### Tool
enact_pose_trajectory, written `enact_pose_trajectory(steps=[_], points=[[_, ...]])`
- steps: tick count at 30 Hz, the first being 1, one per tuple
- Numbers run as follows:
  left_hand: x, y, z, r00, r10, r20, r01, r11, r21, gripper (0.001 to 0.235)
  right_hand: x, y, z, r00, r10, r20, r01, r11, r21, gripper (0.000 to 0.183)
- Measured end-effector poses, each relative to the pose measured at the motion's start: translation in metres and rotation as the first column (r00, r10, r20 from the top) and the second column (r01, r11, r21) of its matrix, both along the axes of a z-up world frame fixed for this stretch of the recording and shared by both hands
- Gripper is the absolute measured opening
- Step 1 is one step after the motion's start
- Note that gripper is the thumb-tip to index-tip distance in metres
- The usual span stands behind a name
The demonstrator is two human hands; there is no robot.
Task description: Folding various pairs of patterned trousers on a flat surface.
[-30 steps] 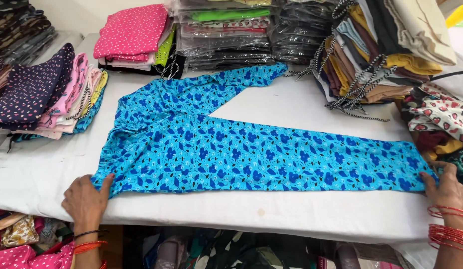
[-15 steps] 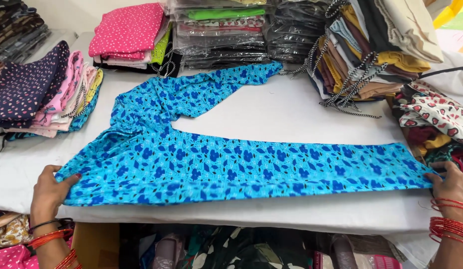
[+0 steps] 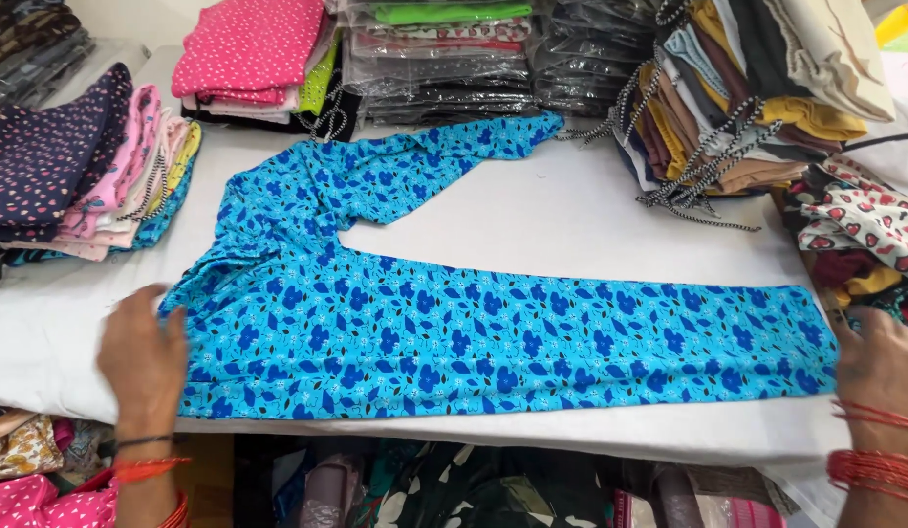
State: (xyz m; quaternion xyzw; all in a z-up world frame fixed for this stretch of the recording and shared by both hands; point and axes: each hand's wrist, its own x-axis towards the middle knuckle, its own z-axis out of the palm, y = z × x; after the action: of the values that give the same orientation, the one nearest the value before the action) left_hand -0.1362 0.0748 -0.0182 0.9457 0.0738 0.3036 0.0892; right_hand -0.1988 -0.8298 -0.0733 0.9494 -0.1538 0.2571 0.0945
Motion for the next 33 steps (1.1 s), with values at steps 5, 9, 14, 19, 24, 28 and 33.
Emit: enact_pose_trajectory(steps=[5,9,14,19,24,28,33], points=[[0.060,-0.101,0.015,0.861,-0.488,-0.142,0.432,0.851,-0.299,0.034,0.060,0.106,0.052,0.932,0.352,-0.087,-0.327,0.919,0.219,0.035],[0.122,-0.144,-0.038,0.667,-0.740,-0.084,0.723,0.670,-0.167,0.054,0.109,0.092,0.021,0.844,0.516,-0.145,-0.471,0.843,0.259,0.046],[0.157,-0.143,-0.057,0.738,-0.635,-0.230,0.640,0.766,-0.062,0.030,0.114,0.051,0.025,0.881,0.424,-0.211,-0.365,0.891,0.269,0.033],[0.151,-0.143,-0.029,0.706,-0.606,-0.368,0.526,0.796,-0.301,0.019,0.112,0.013,0.021,0.881,0.396,-0.261,-0.279,0.878,0.388,0.026],[0.165,-0.134,-0.054,0.738,-0.557,-0.381,0.570,0.817,-0.088,0.013,0.117,-0.001,0.010,0.877,0.438,-0.196,-0.376,0.882,0.284,0.009],[0.162,-0.138,-0.051,0.771,-0.566,-0.292,0.558,0.821,-0.118,0.009,0.110,0.028,0.022,0.954,0.242,-0.177,-0.186,0.941,0.284,0.016],[0.161,-0.142,-0.075,0.817,-0.522,-0.246,0.563,0.815,0.138,0.012,0.110,0.028,0.001,0.973,0.168,-0.158,-0.158,0.985,0.070,0.012]])
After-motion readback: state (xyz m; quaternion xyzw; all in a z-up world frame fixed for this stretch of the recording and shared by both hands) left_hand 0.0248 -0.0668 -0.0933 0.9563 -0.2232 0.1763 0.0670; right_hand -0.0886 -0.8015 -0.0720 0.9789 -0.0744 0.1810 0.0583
